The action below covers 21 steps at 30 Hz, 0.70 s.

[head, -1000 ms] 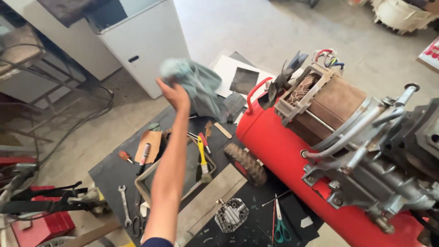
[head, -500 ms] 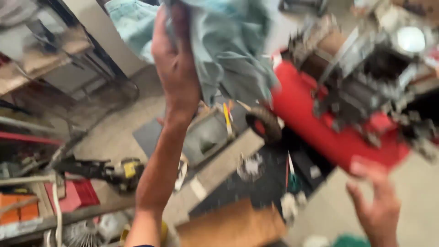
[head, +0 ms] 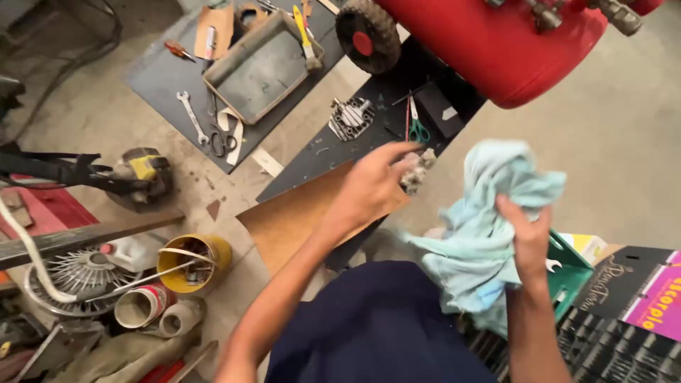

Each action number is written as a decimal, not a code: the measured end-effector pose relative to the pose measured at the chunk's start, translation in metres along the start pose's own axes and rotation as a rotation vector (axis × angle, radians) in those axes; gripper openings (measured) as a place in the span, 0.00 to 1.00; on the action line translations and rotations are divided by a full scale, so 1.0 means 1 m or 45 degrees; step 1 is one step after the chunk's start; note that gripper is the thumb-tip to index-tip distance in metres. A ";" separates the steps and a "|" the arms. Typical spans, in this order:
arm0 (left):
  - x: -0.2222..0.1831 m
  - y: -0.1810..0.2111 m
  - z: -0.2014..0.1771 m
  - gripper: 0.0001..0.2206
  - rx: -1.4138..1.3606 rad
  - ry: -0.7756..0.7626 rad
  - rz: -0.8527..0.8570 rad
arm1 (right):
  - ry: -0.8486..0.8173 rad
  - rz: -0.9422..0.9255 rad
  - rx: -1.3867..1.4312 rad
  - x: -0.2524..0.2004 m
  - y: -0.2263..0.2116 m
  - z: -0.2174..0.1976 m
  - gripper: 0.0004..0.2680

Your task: Cleaning a metal component and tracing its outline onto cardboard to create a template

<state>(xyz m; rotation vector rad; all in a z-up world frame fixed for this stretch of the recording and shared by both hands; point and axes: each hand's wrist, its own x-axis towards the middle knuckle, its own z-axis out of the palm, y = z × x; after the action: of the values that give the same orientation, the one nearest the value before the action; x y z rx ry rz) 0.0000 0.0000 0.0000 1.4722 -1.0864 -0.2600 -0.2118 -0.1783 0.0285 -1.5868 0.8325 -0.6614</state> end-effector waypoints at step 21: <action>-0.214 -0.156 0.026 0.66 0.727 -0.016 -1.064 | -0.800 -0.388 -1.328 -0.044 0.225 0.218 0.21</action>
<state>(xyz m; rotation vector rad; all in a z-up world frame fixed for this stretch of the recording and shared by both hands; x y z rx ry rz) -0.0609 0.1135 -0.2328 2.4035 -0.5036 -0.5684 -0.1000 -0.0334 -0.2297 -2.6952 0.4457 0.1726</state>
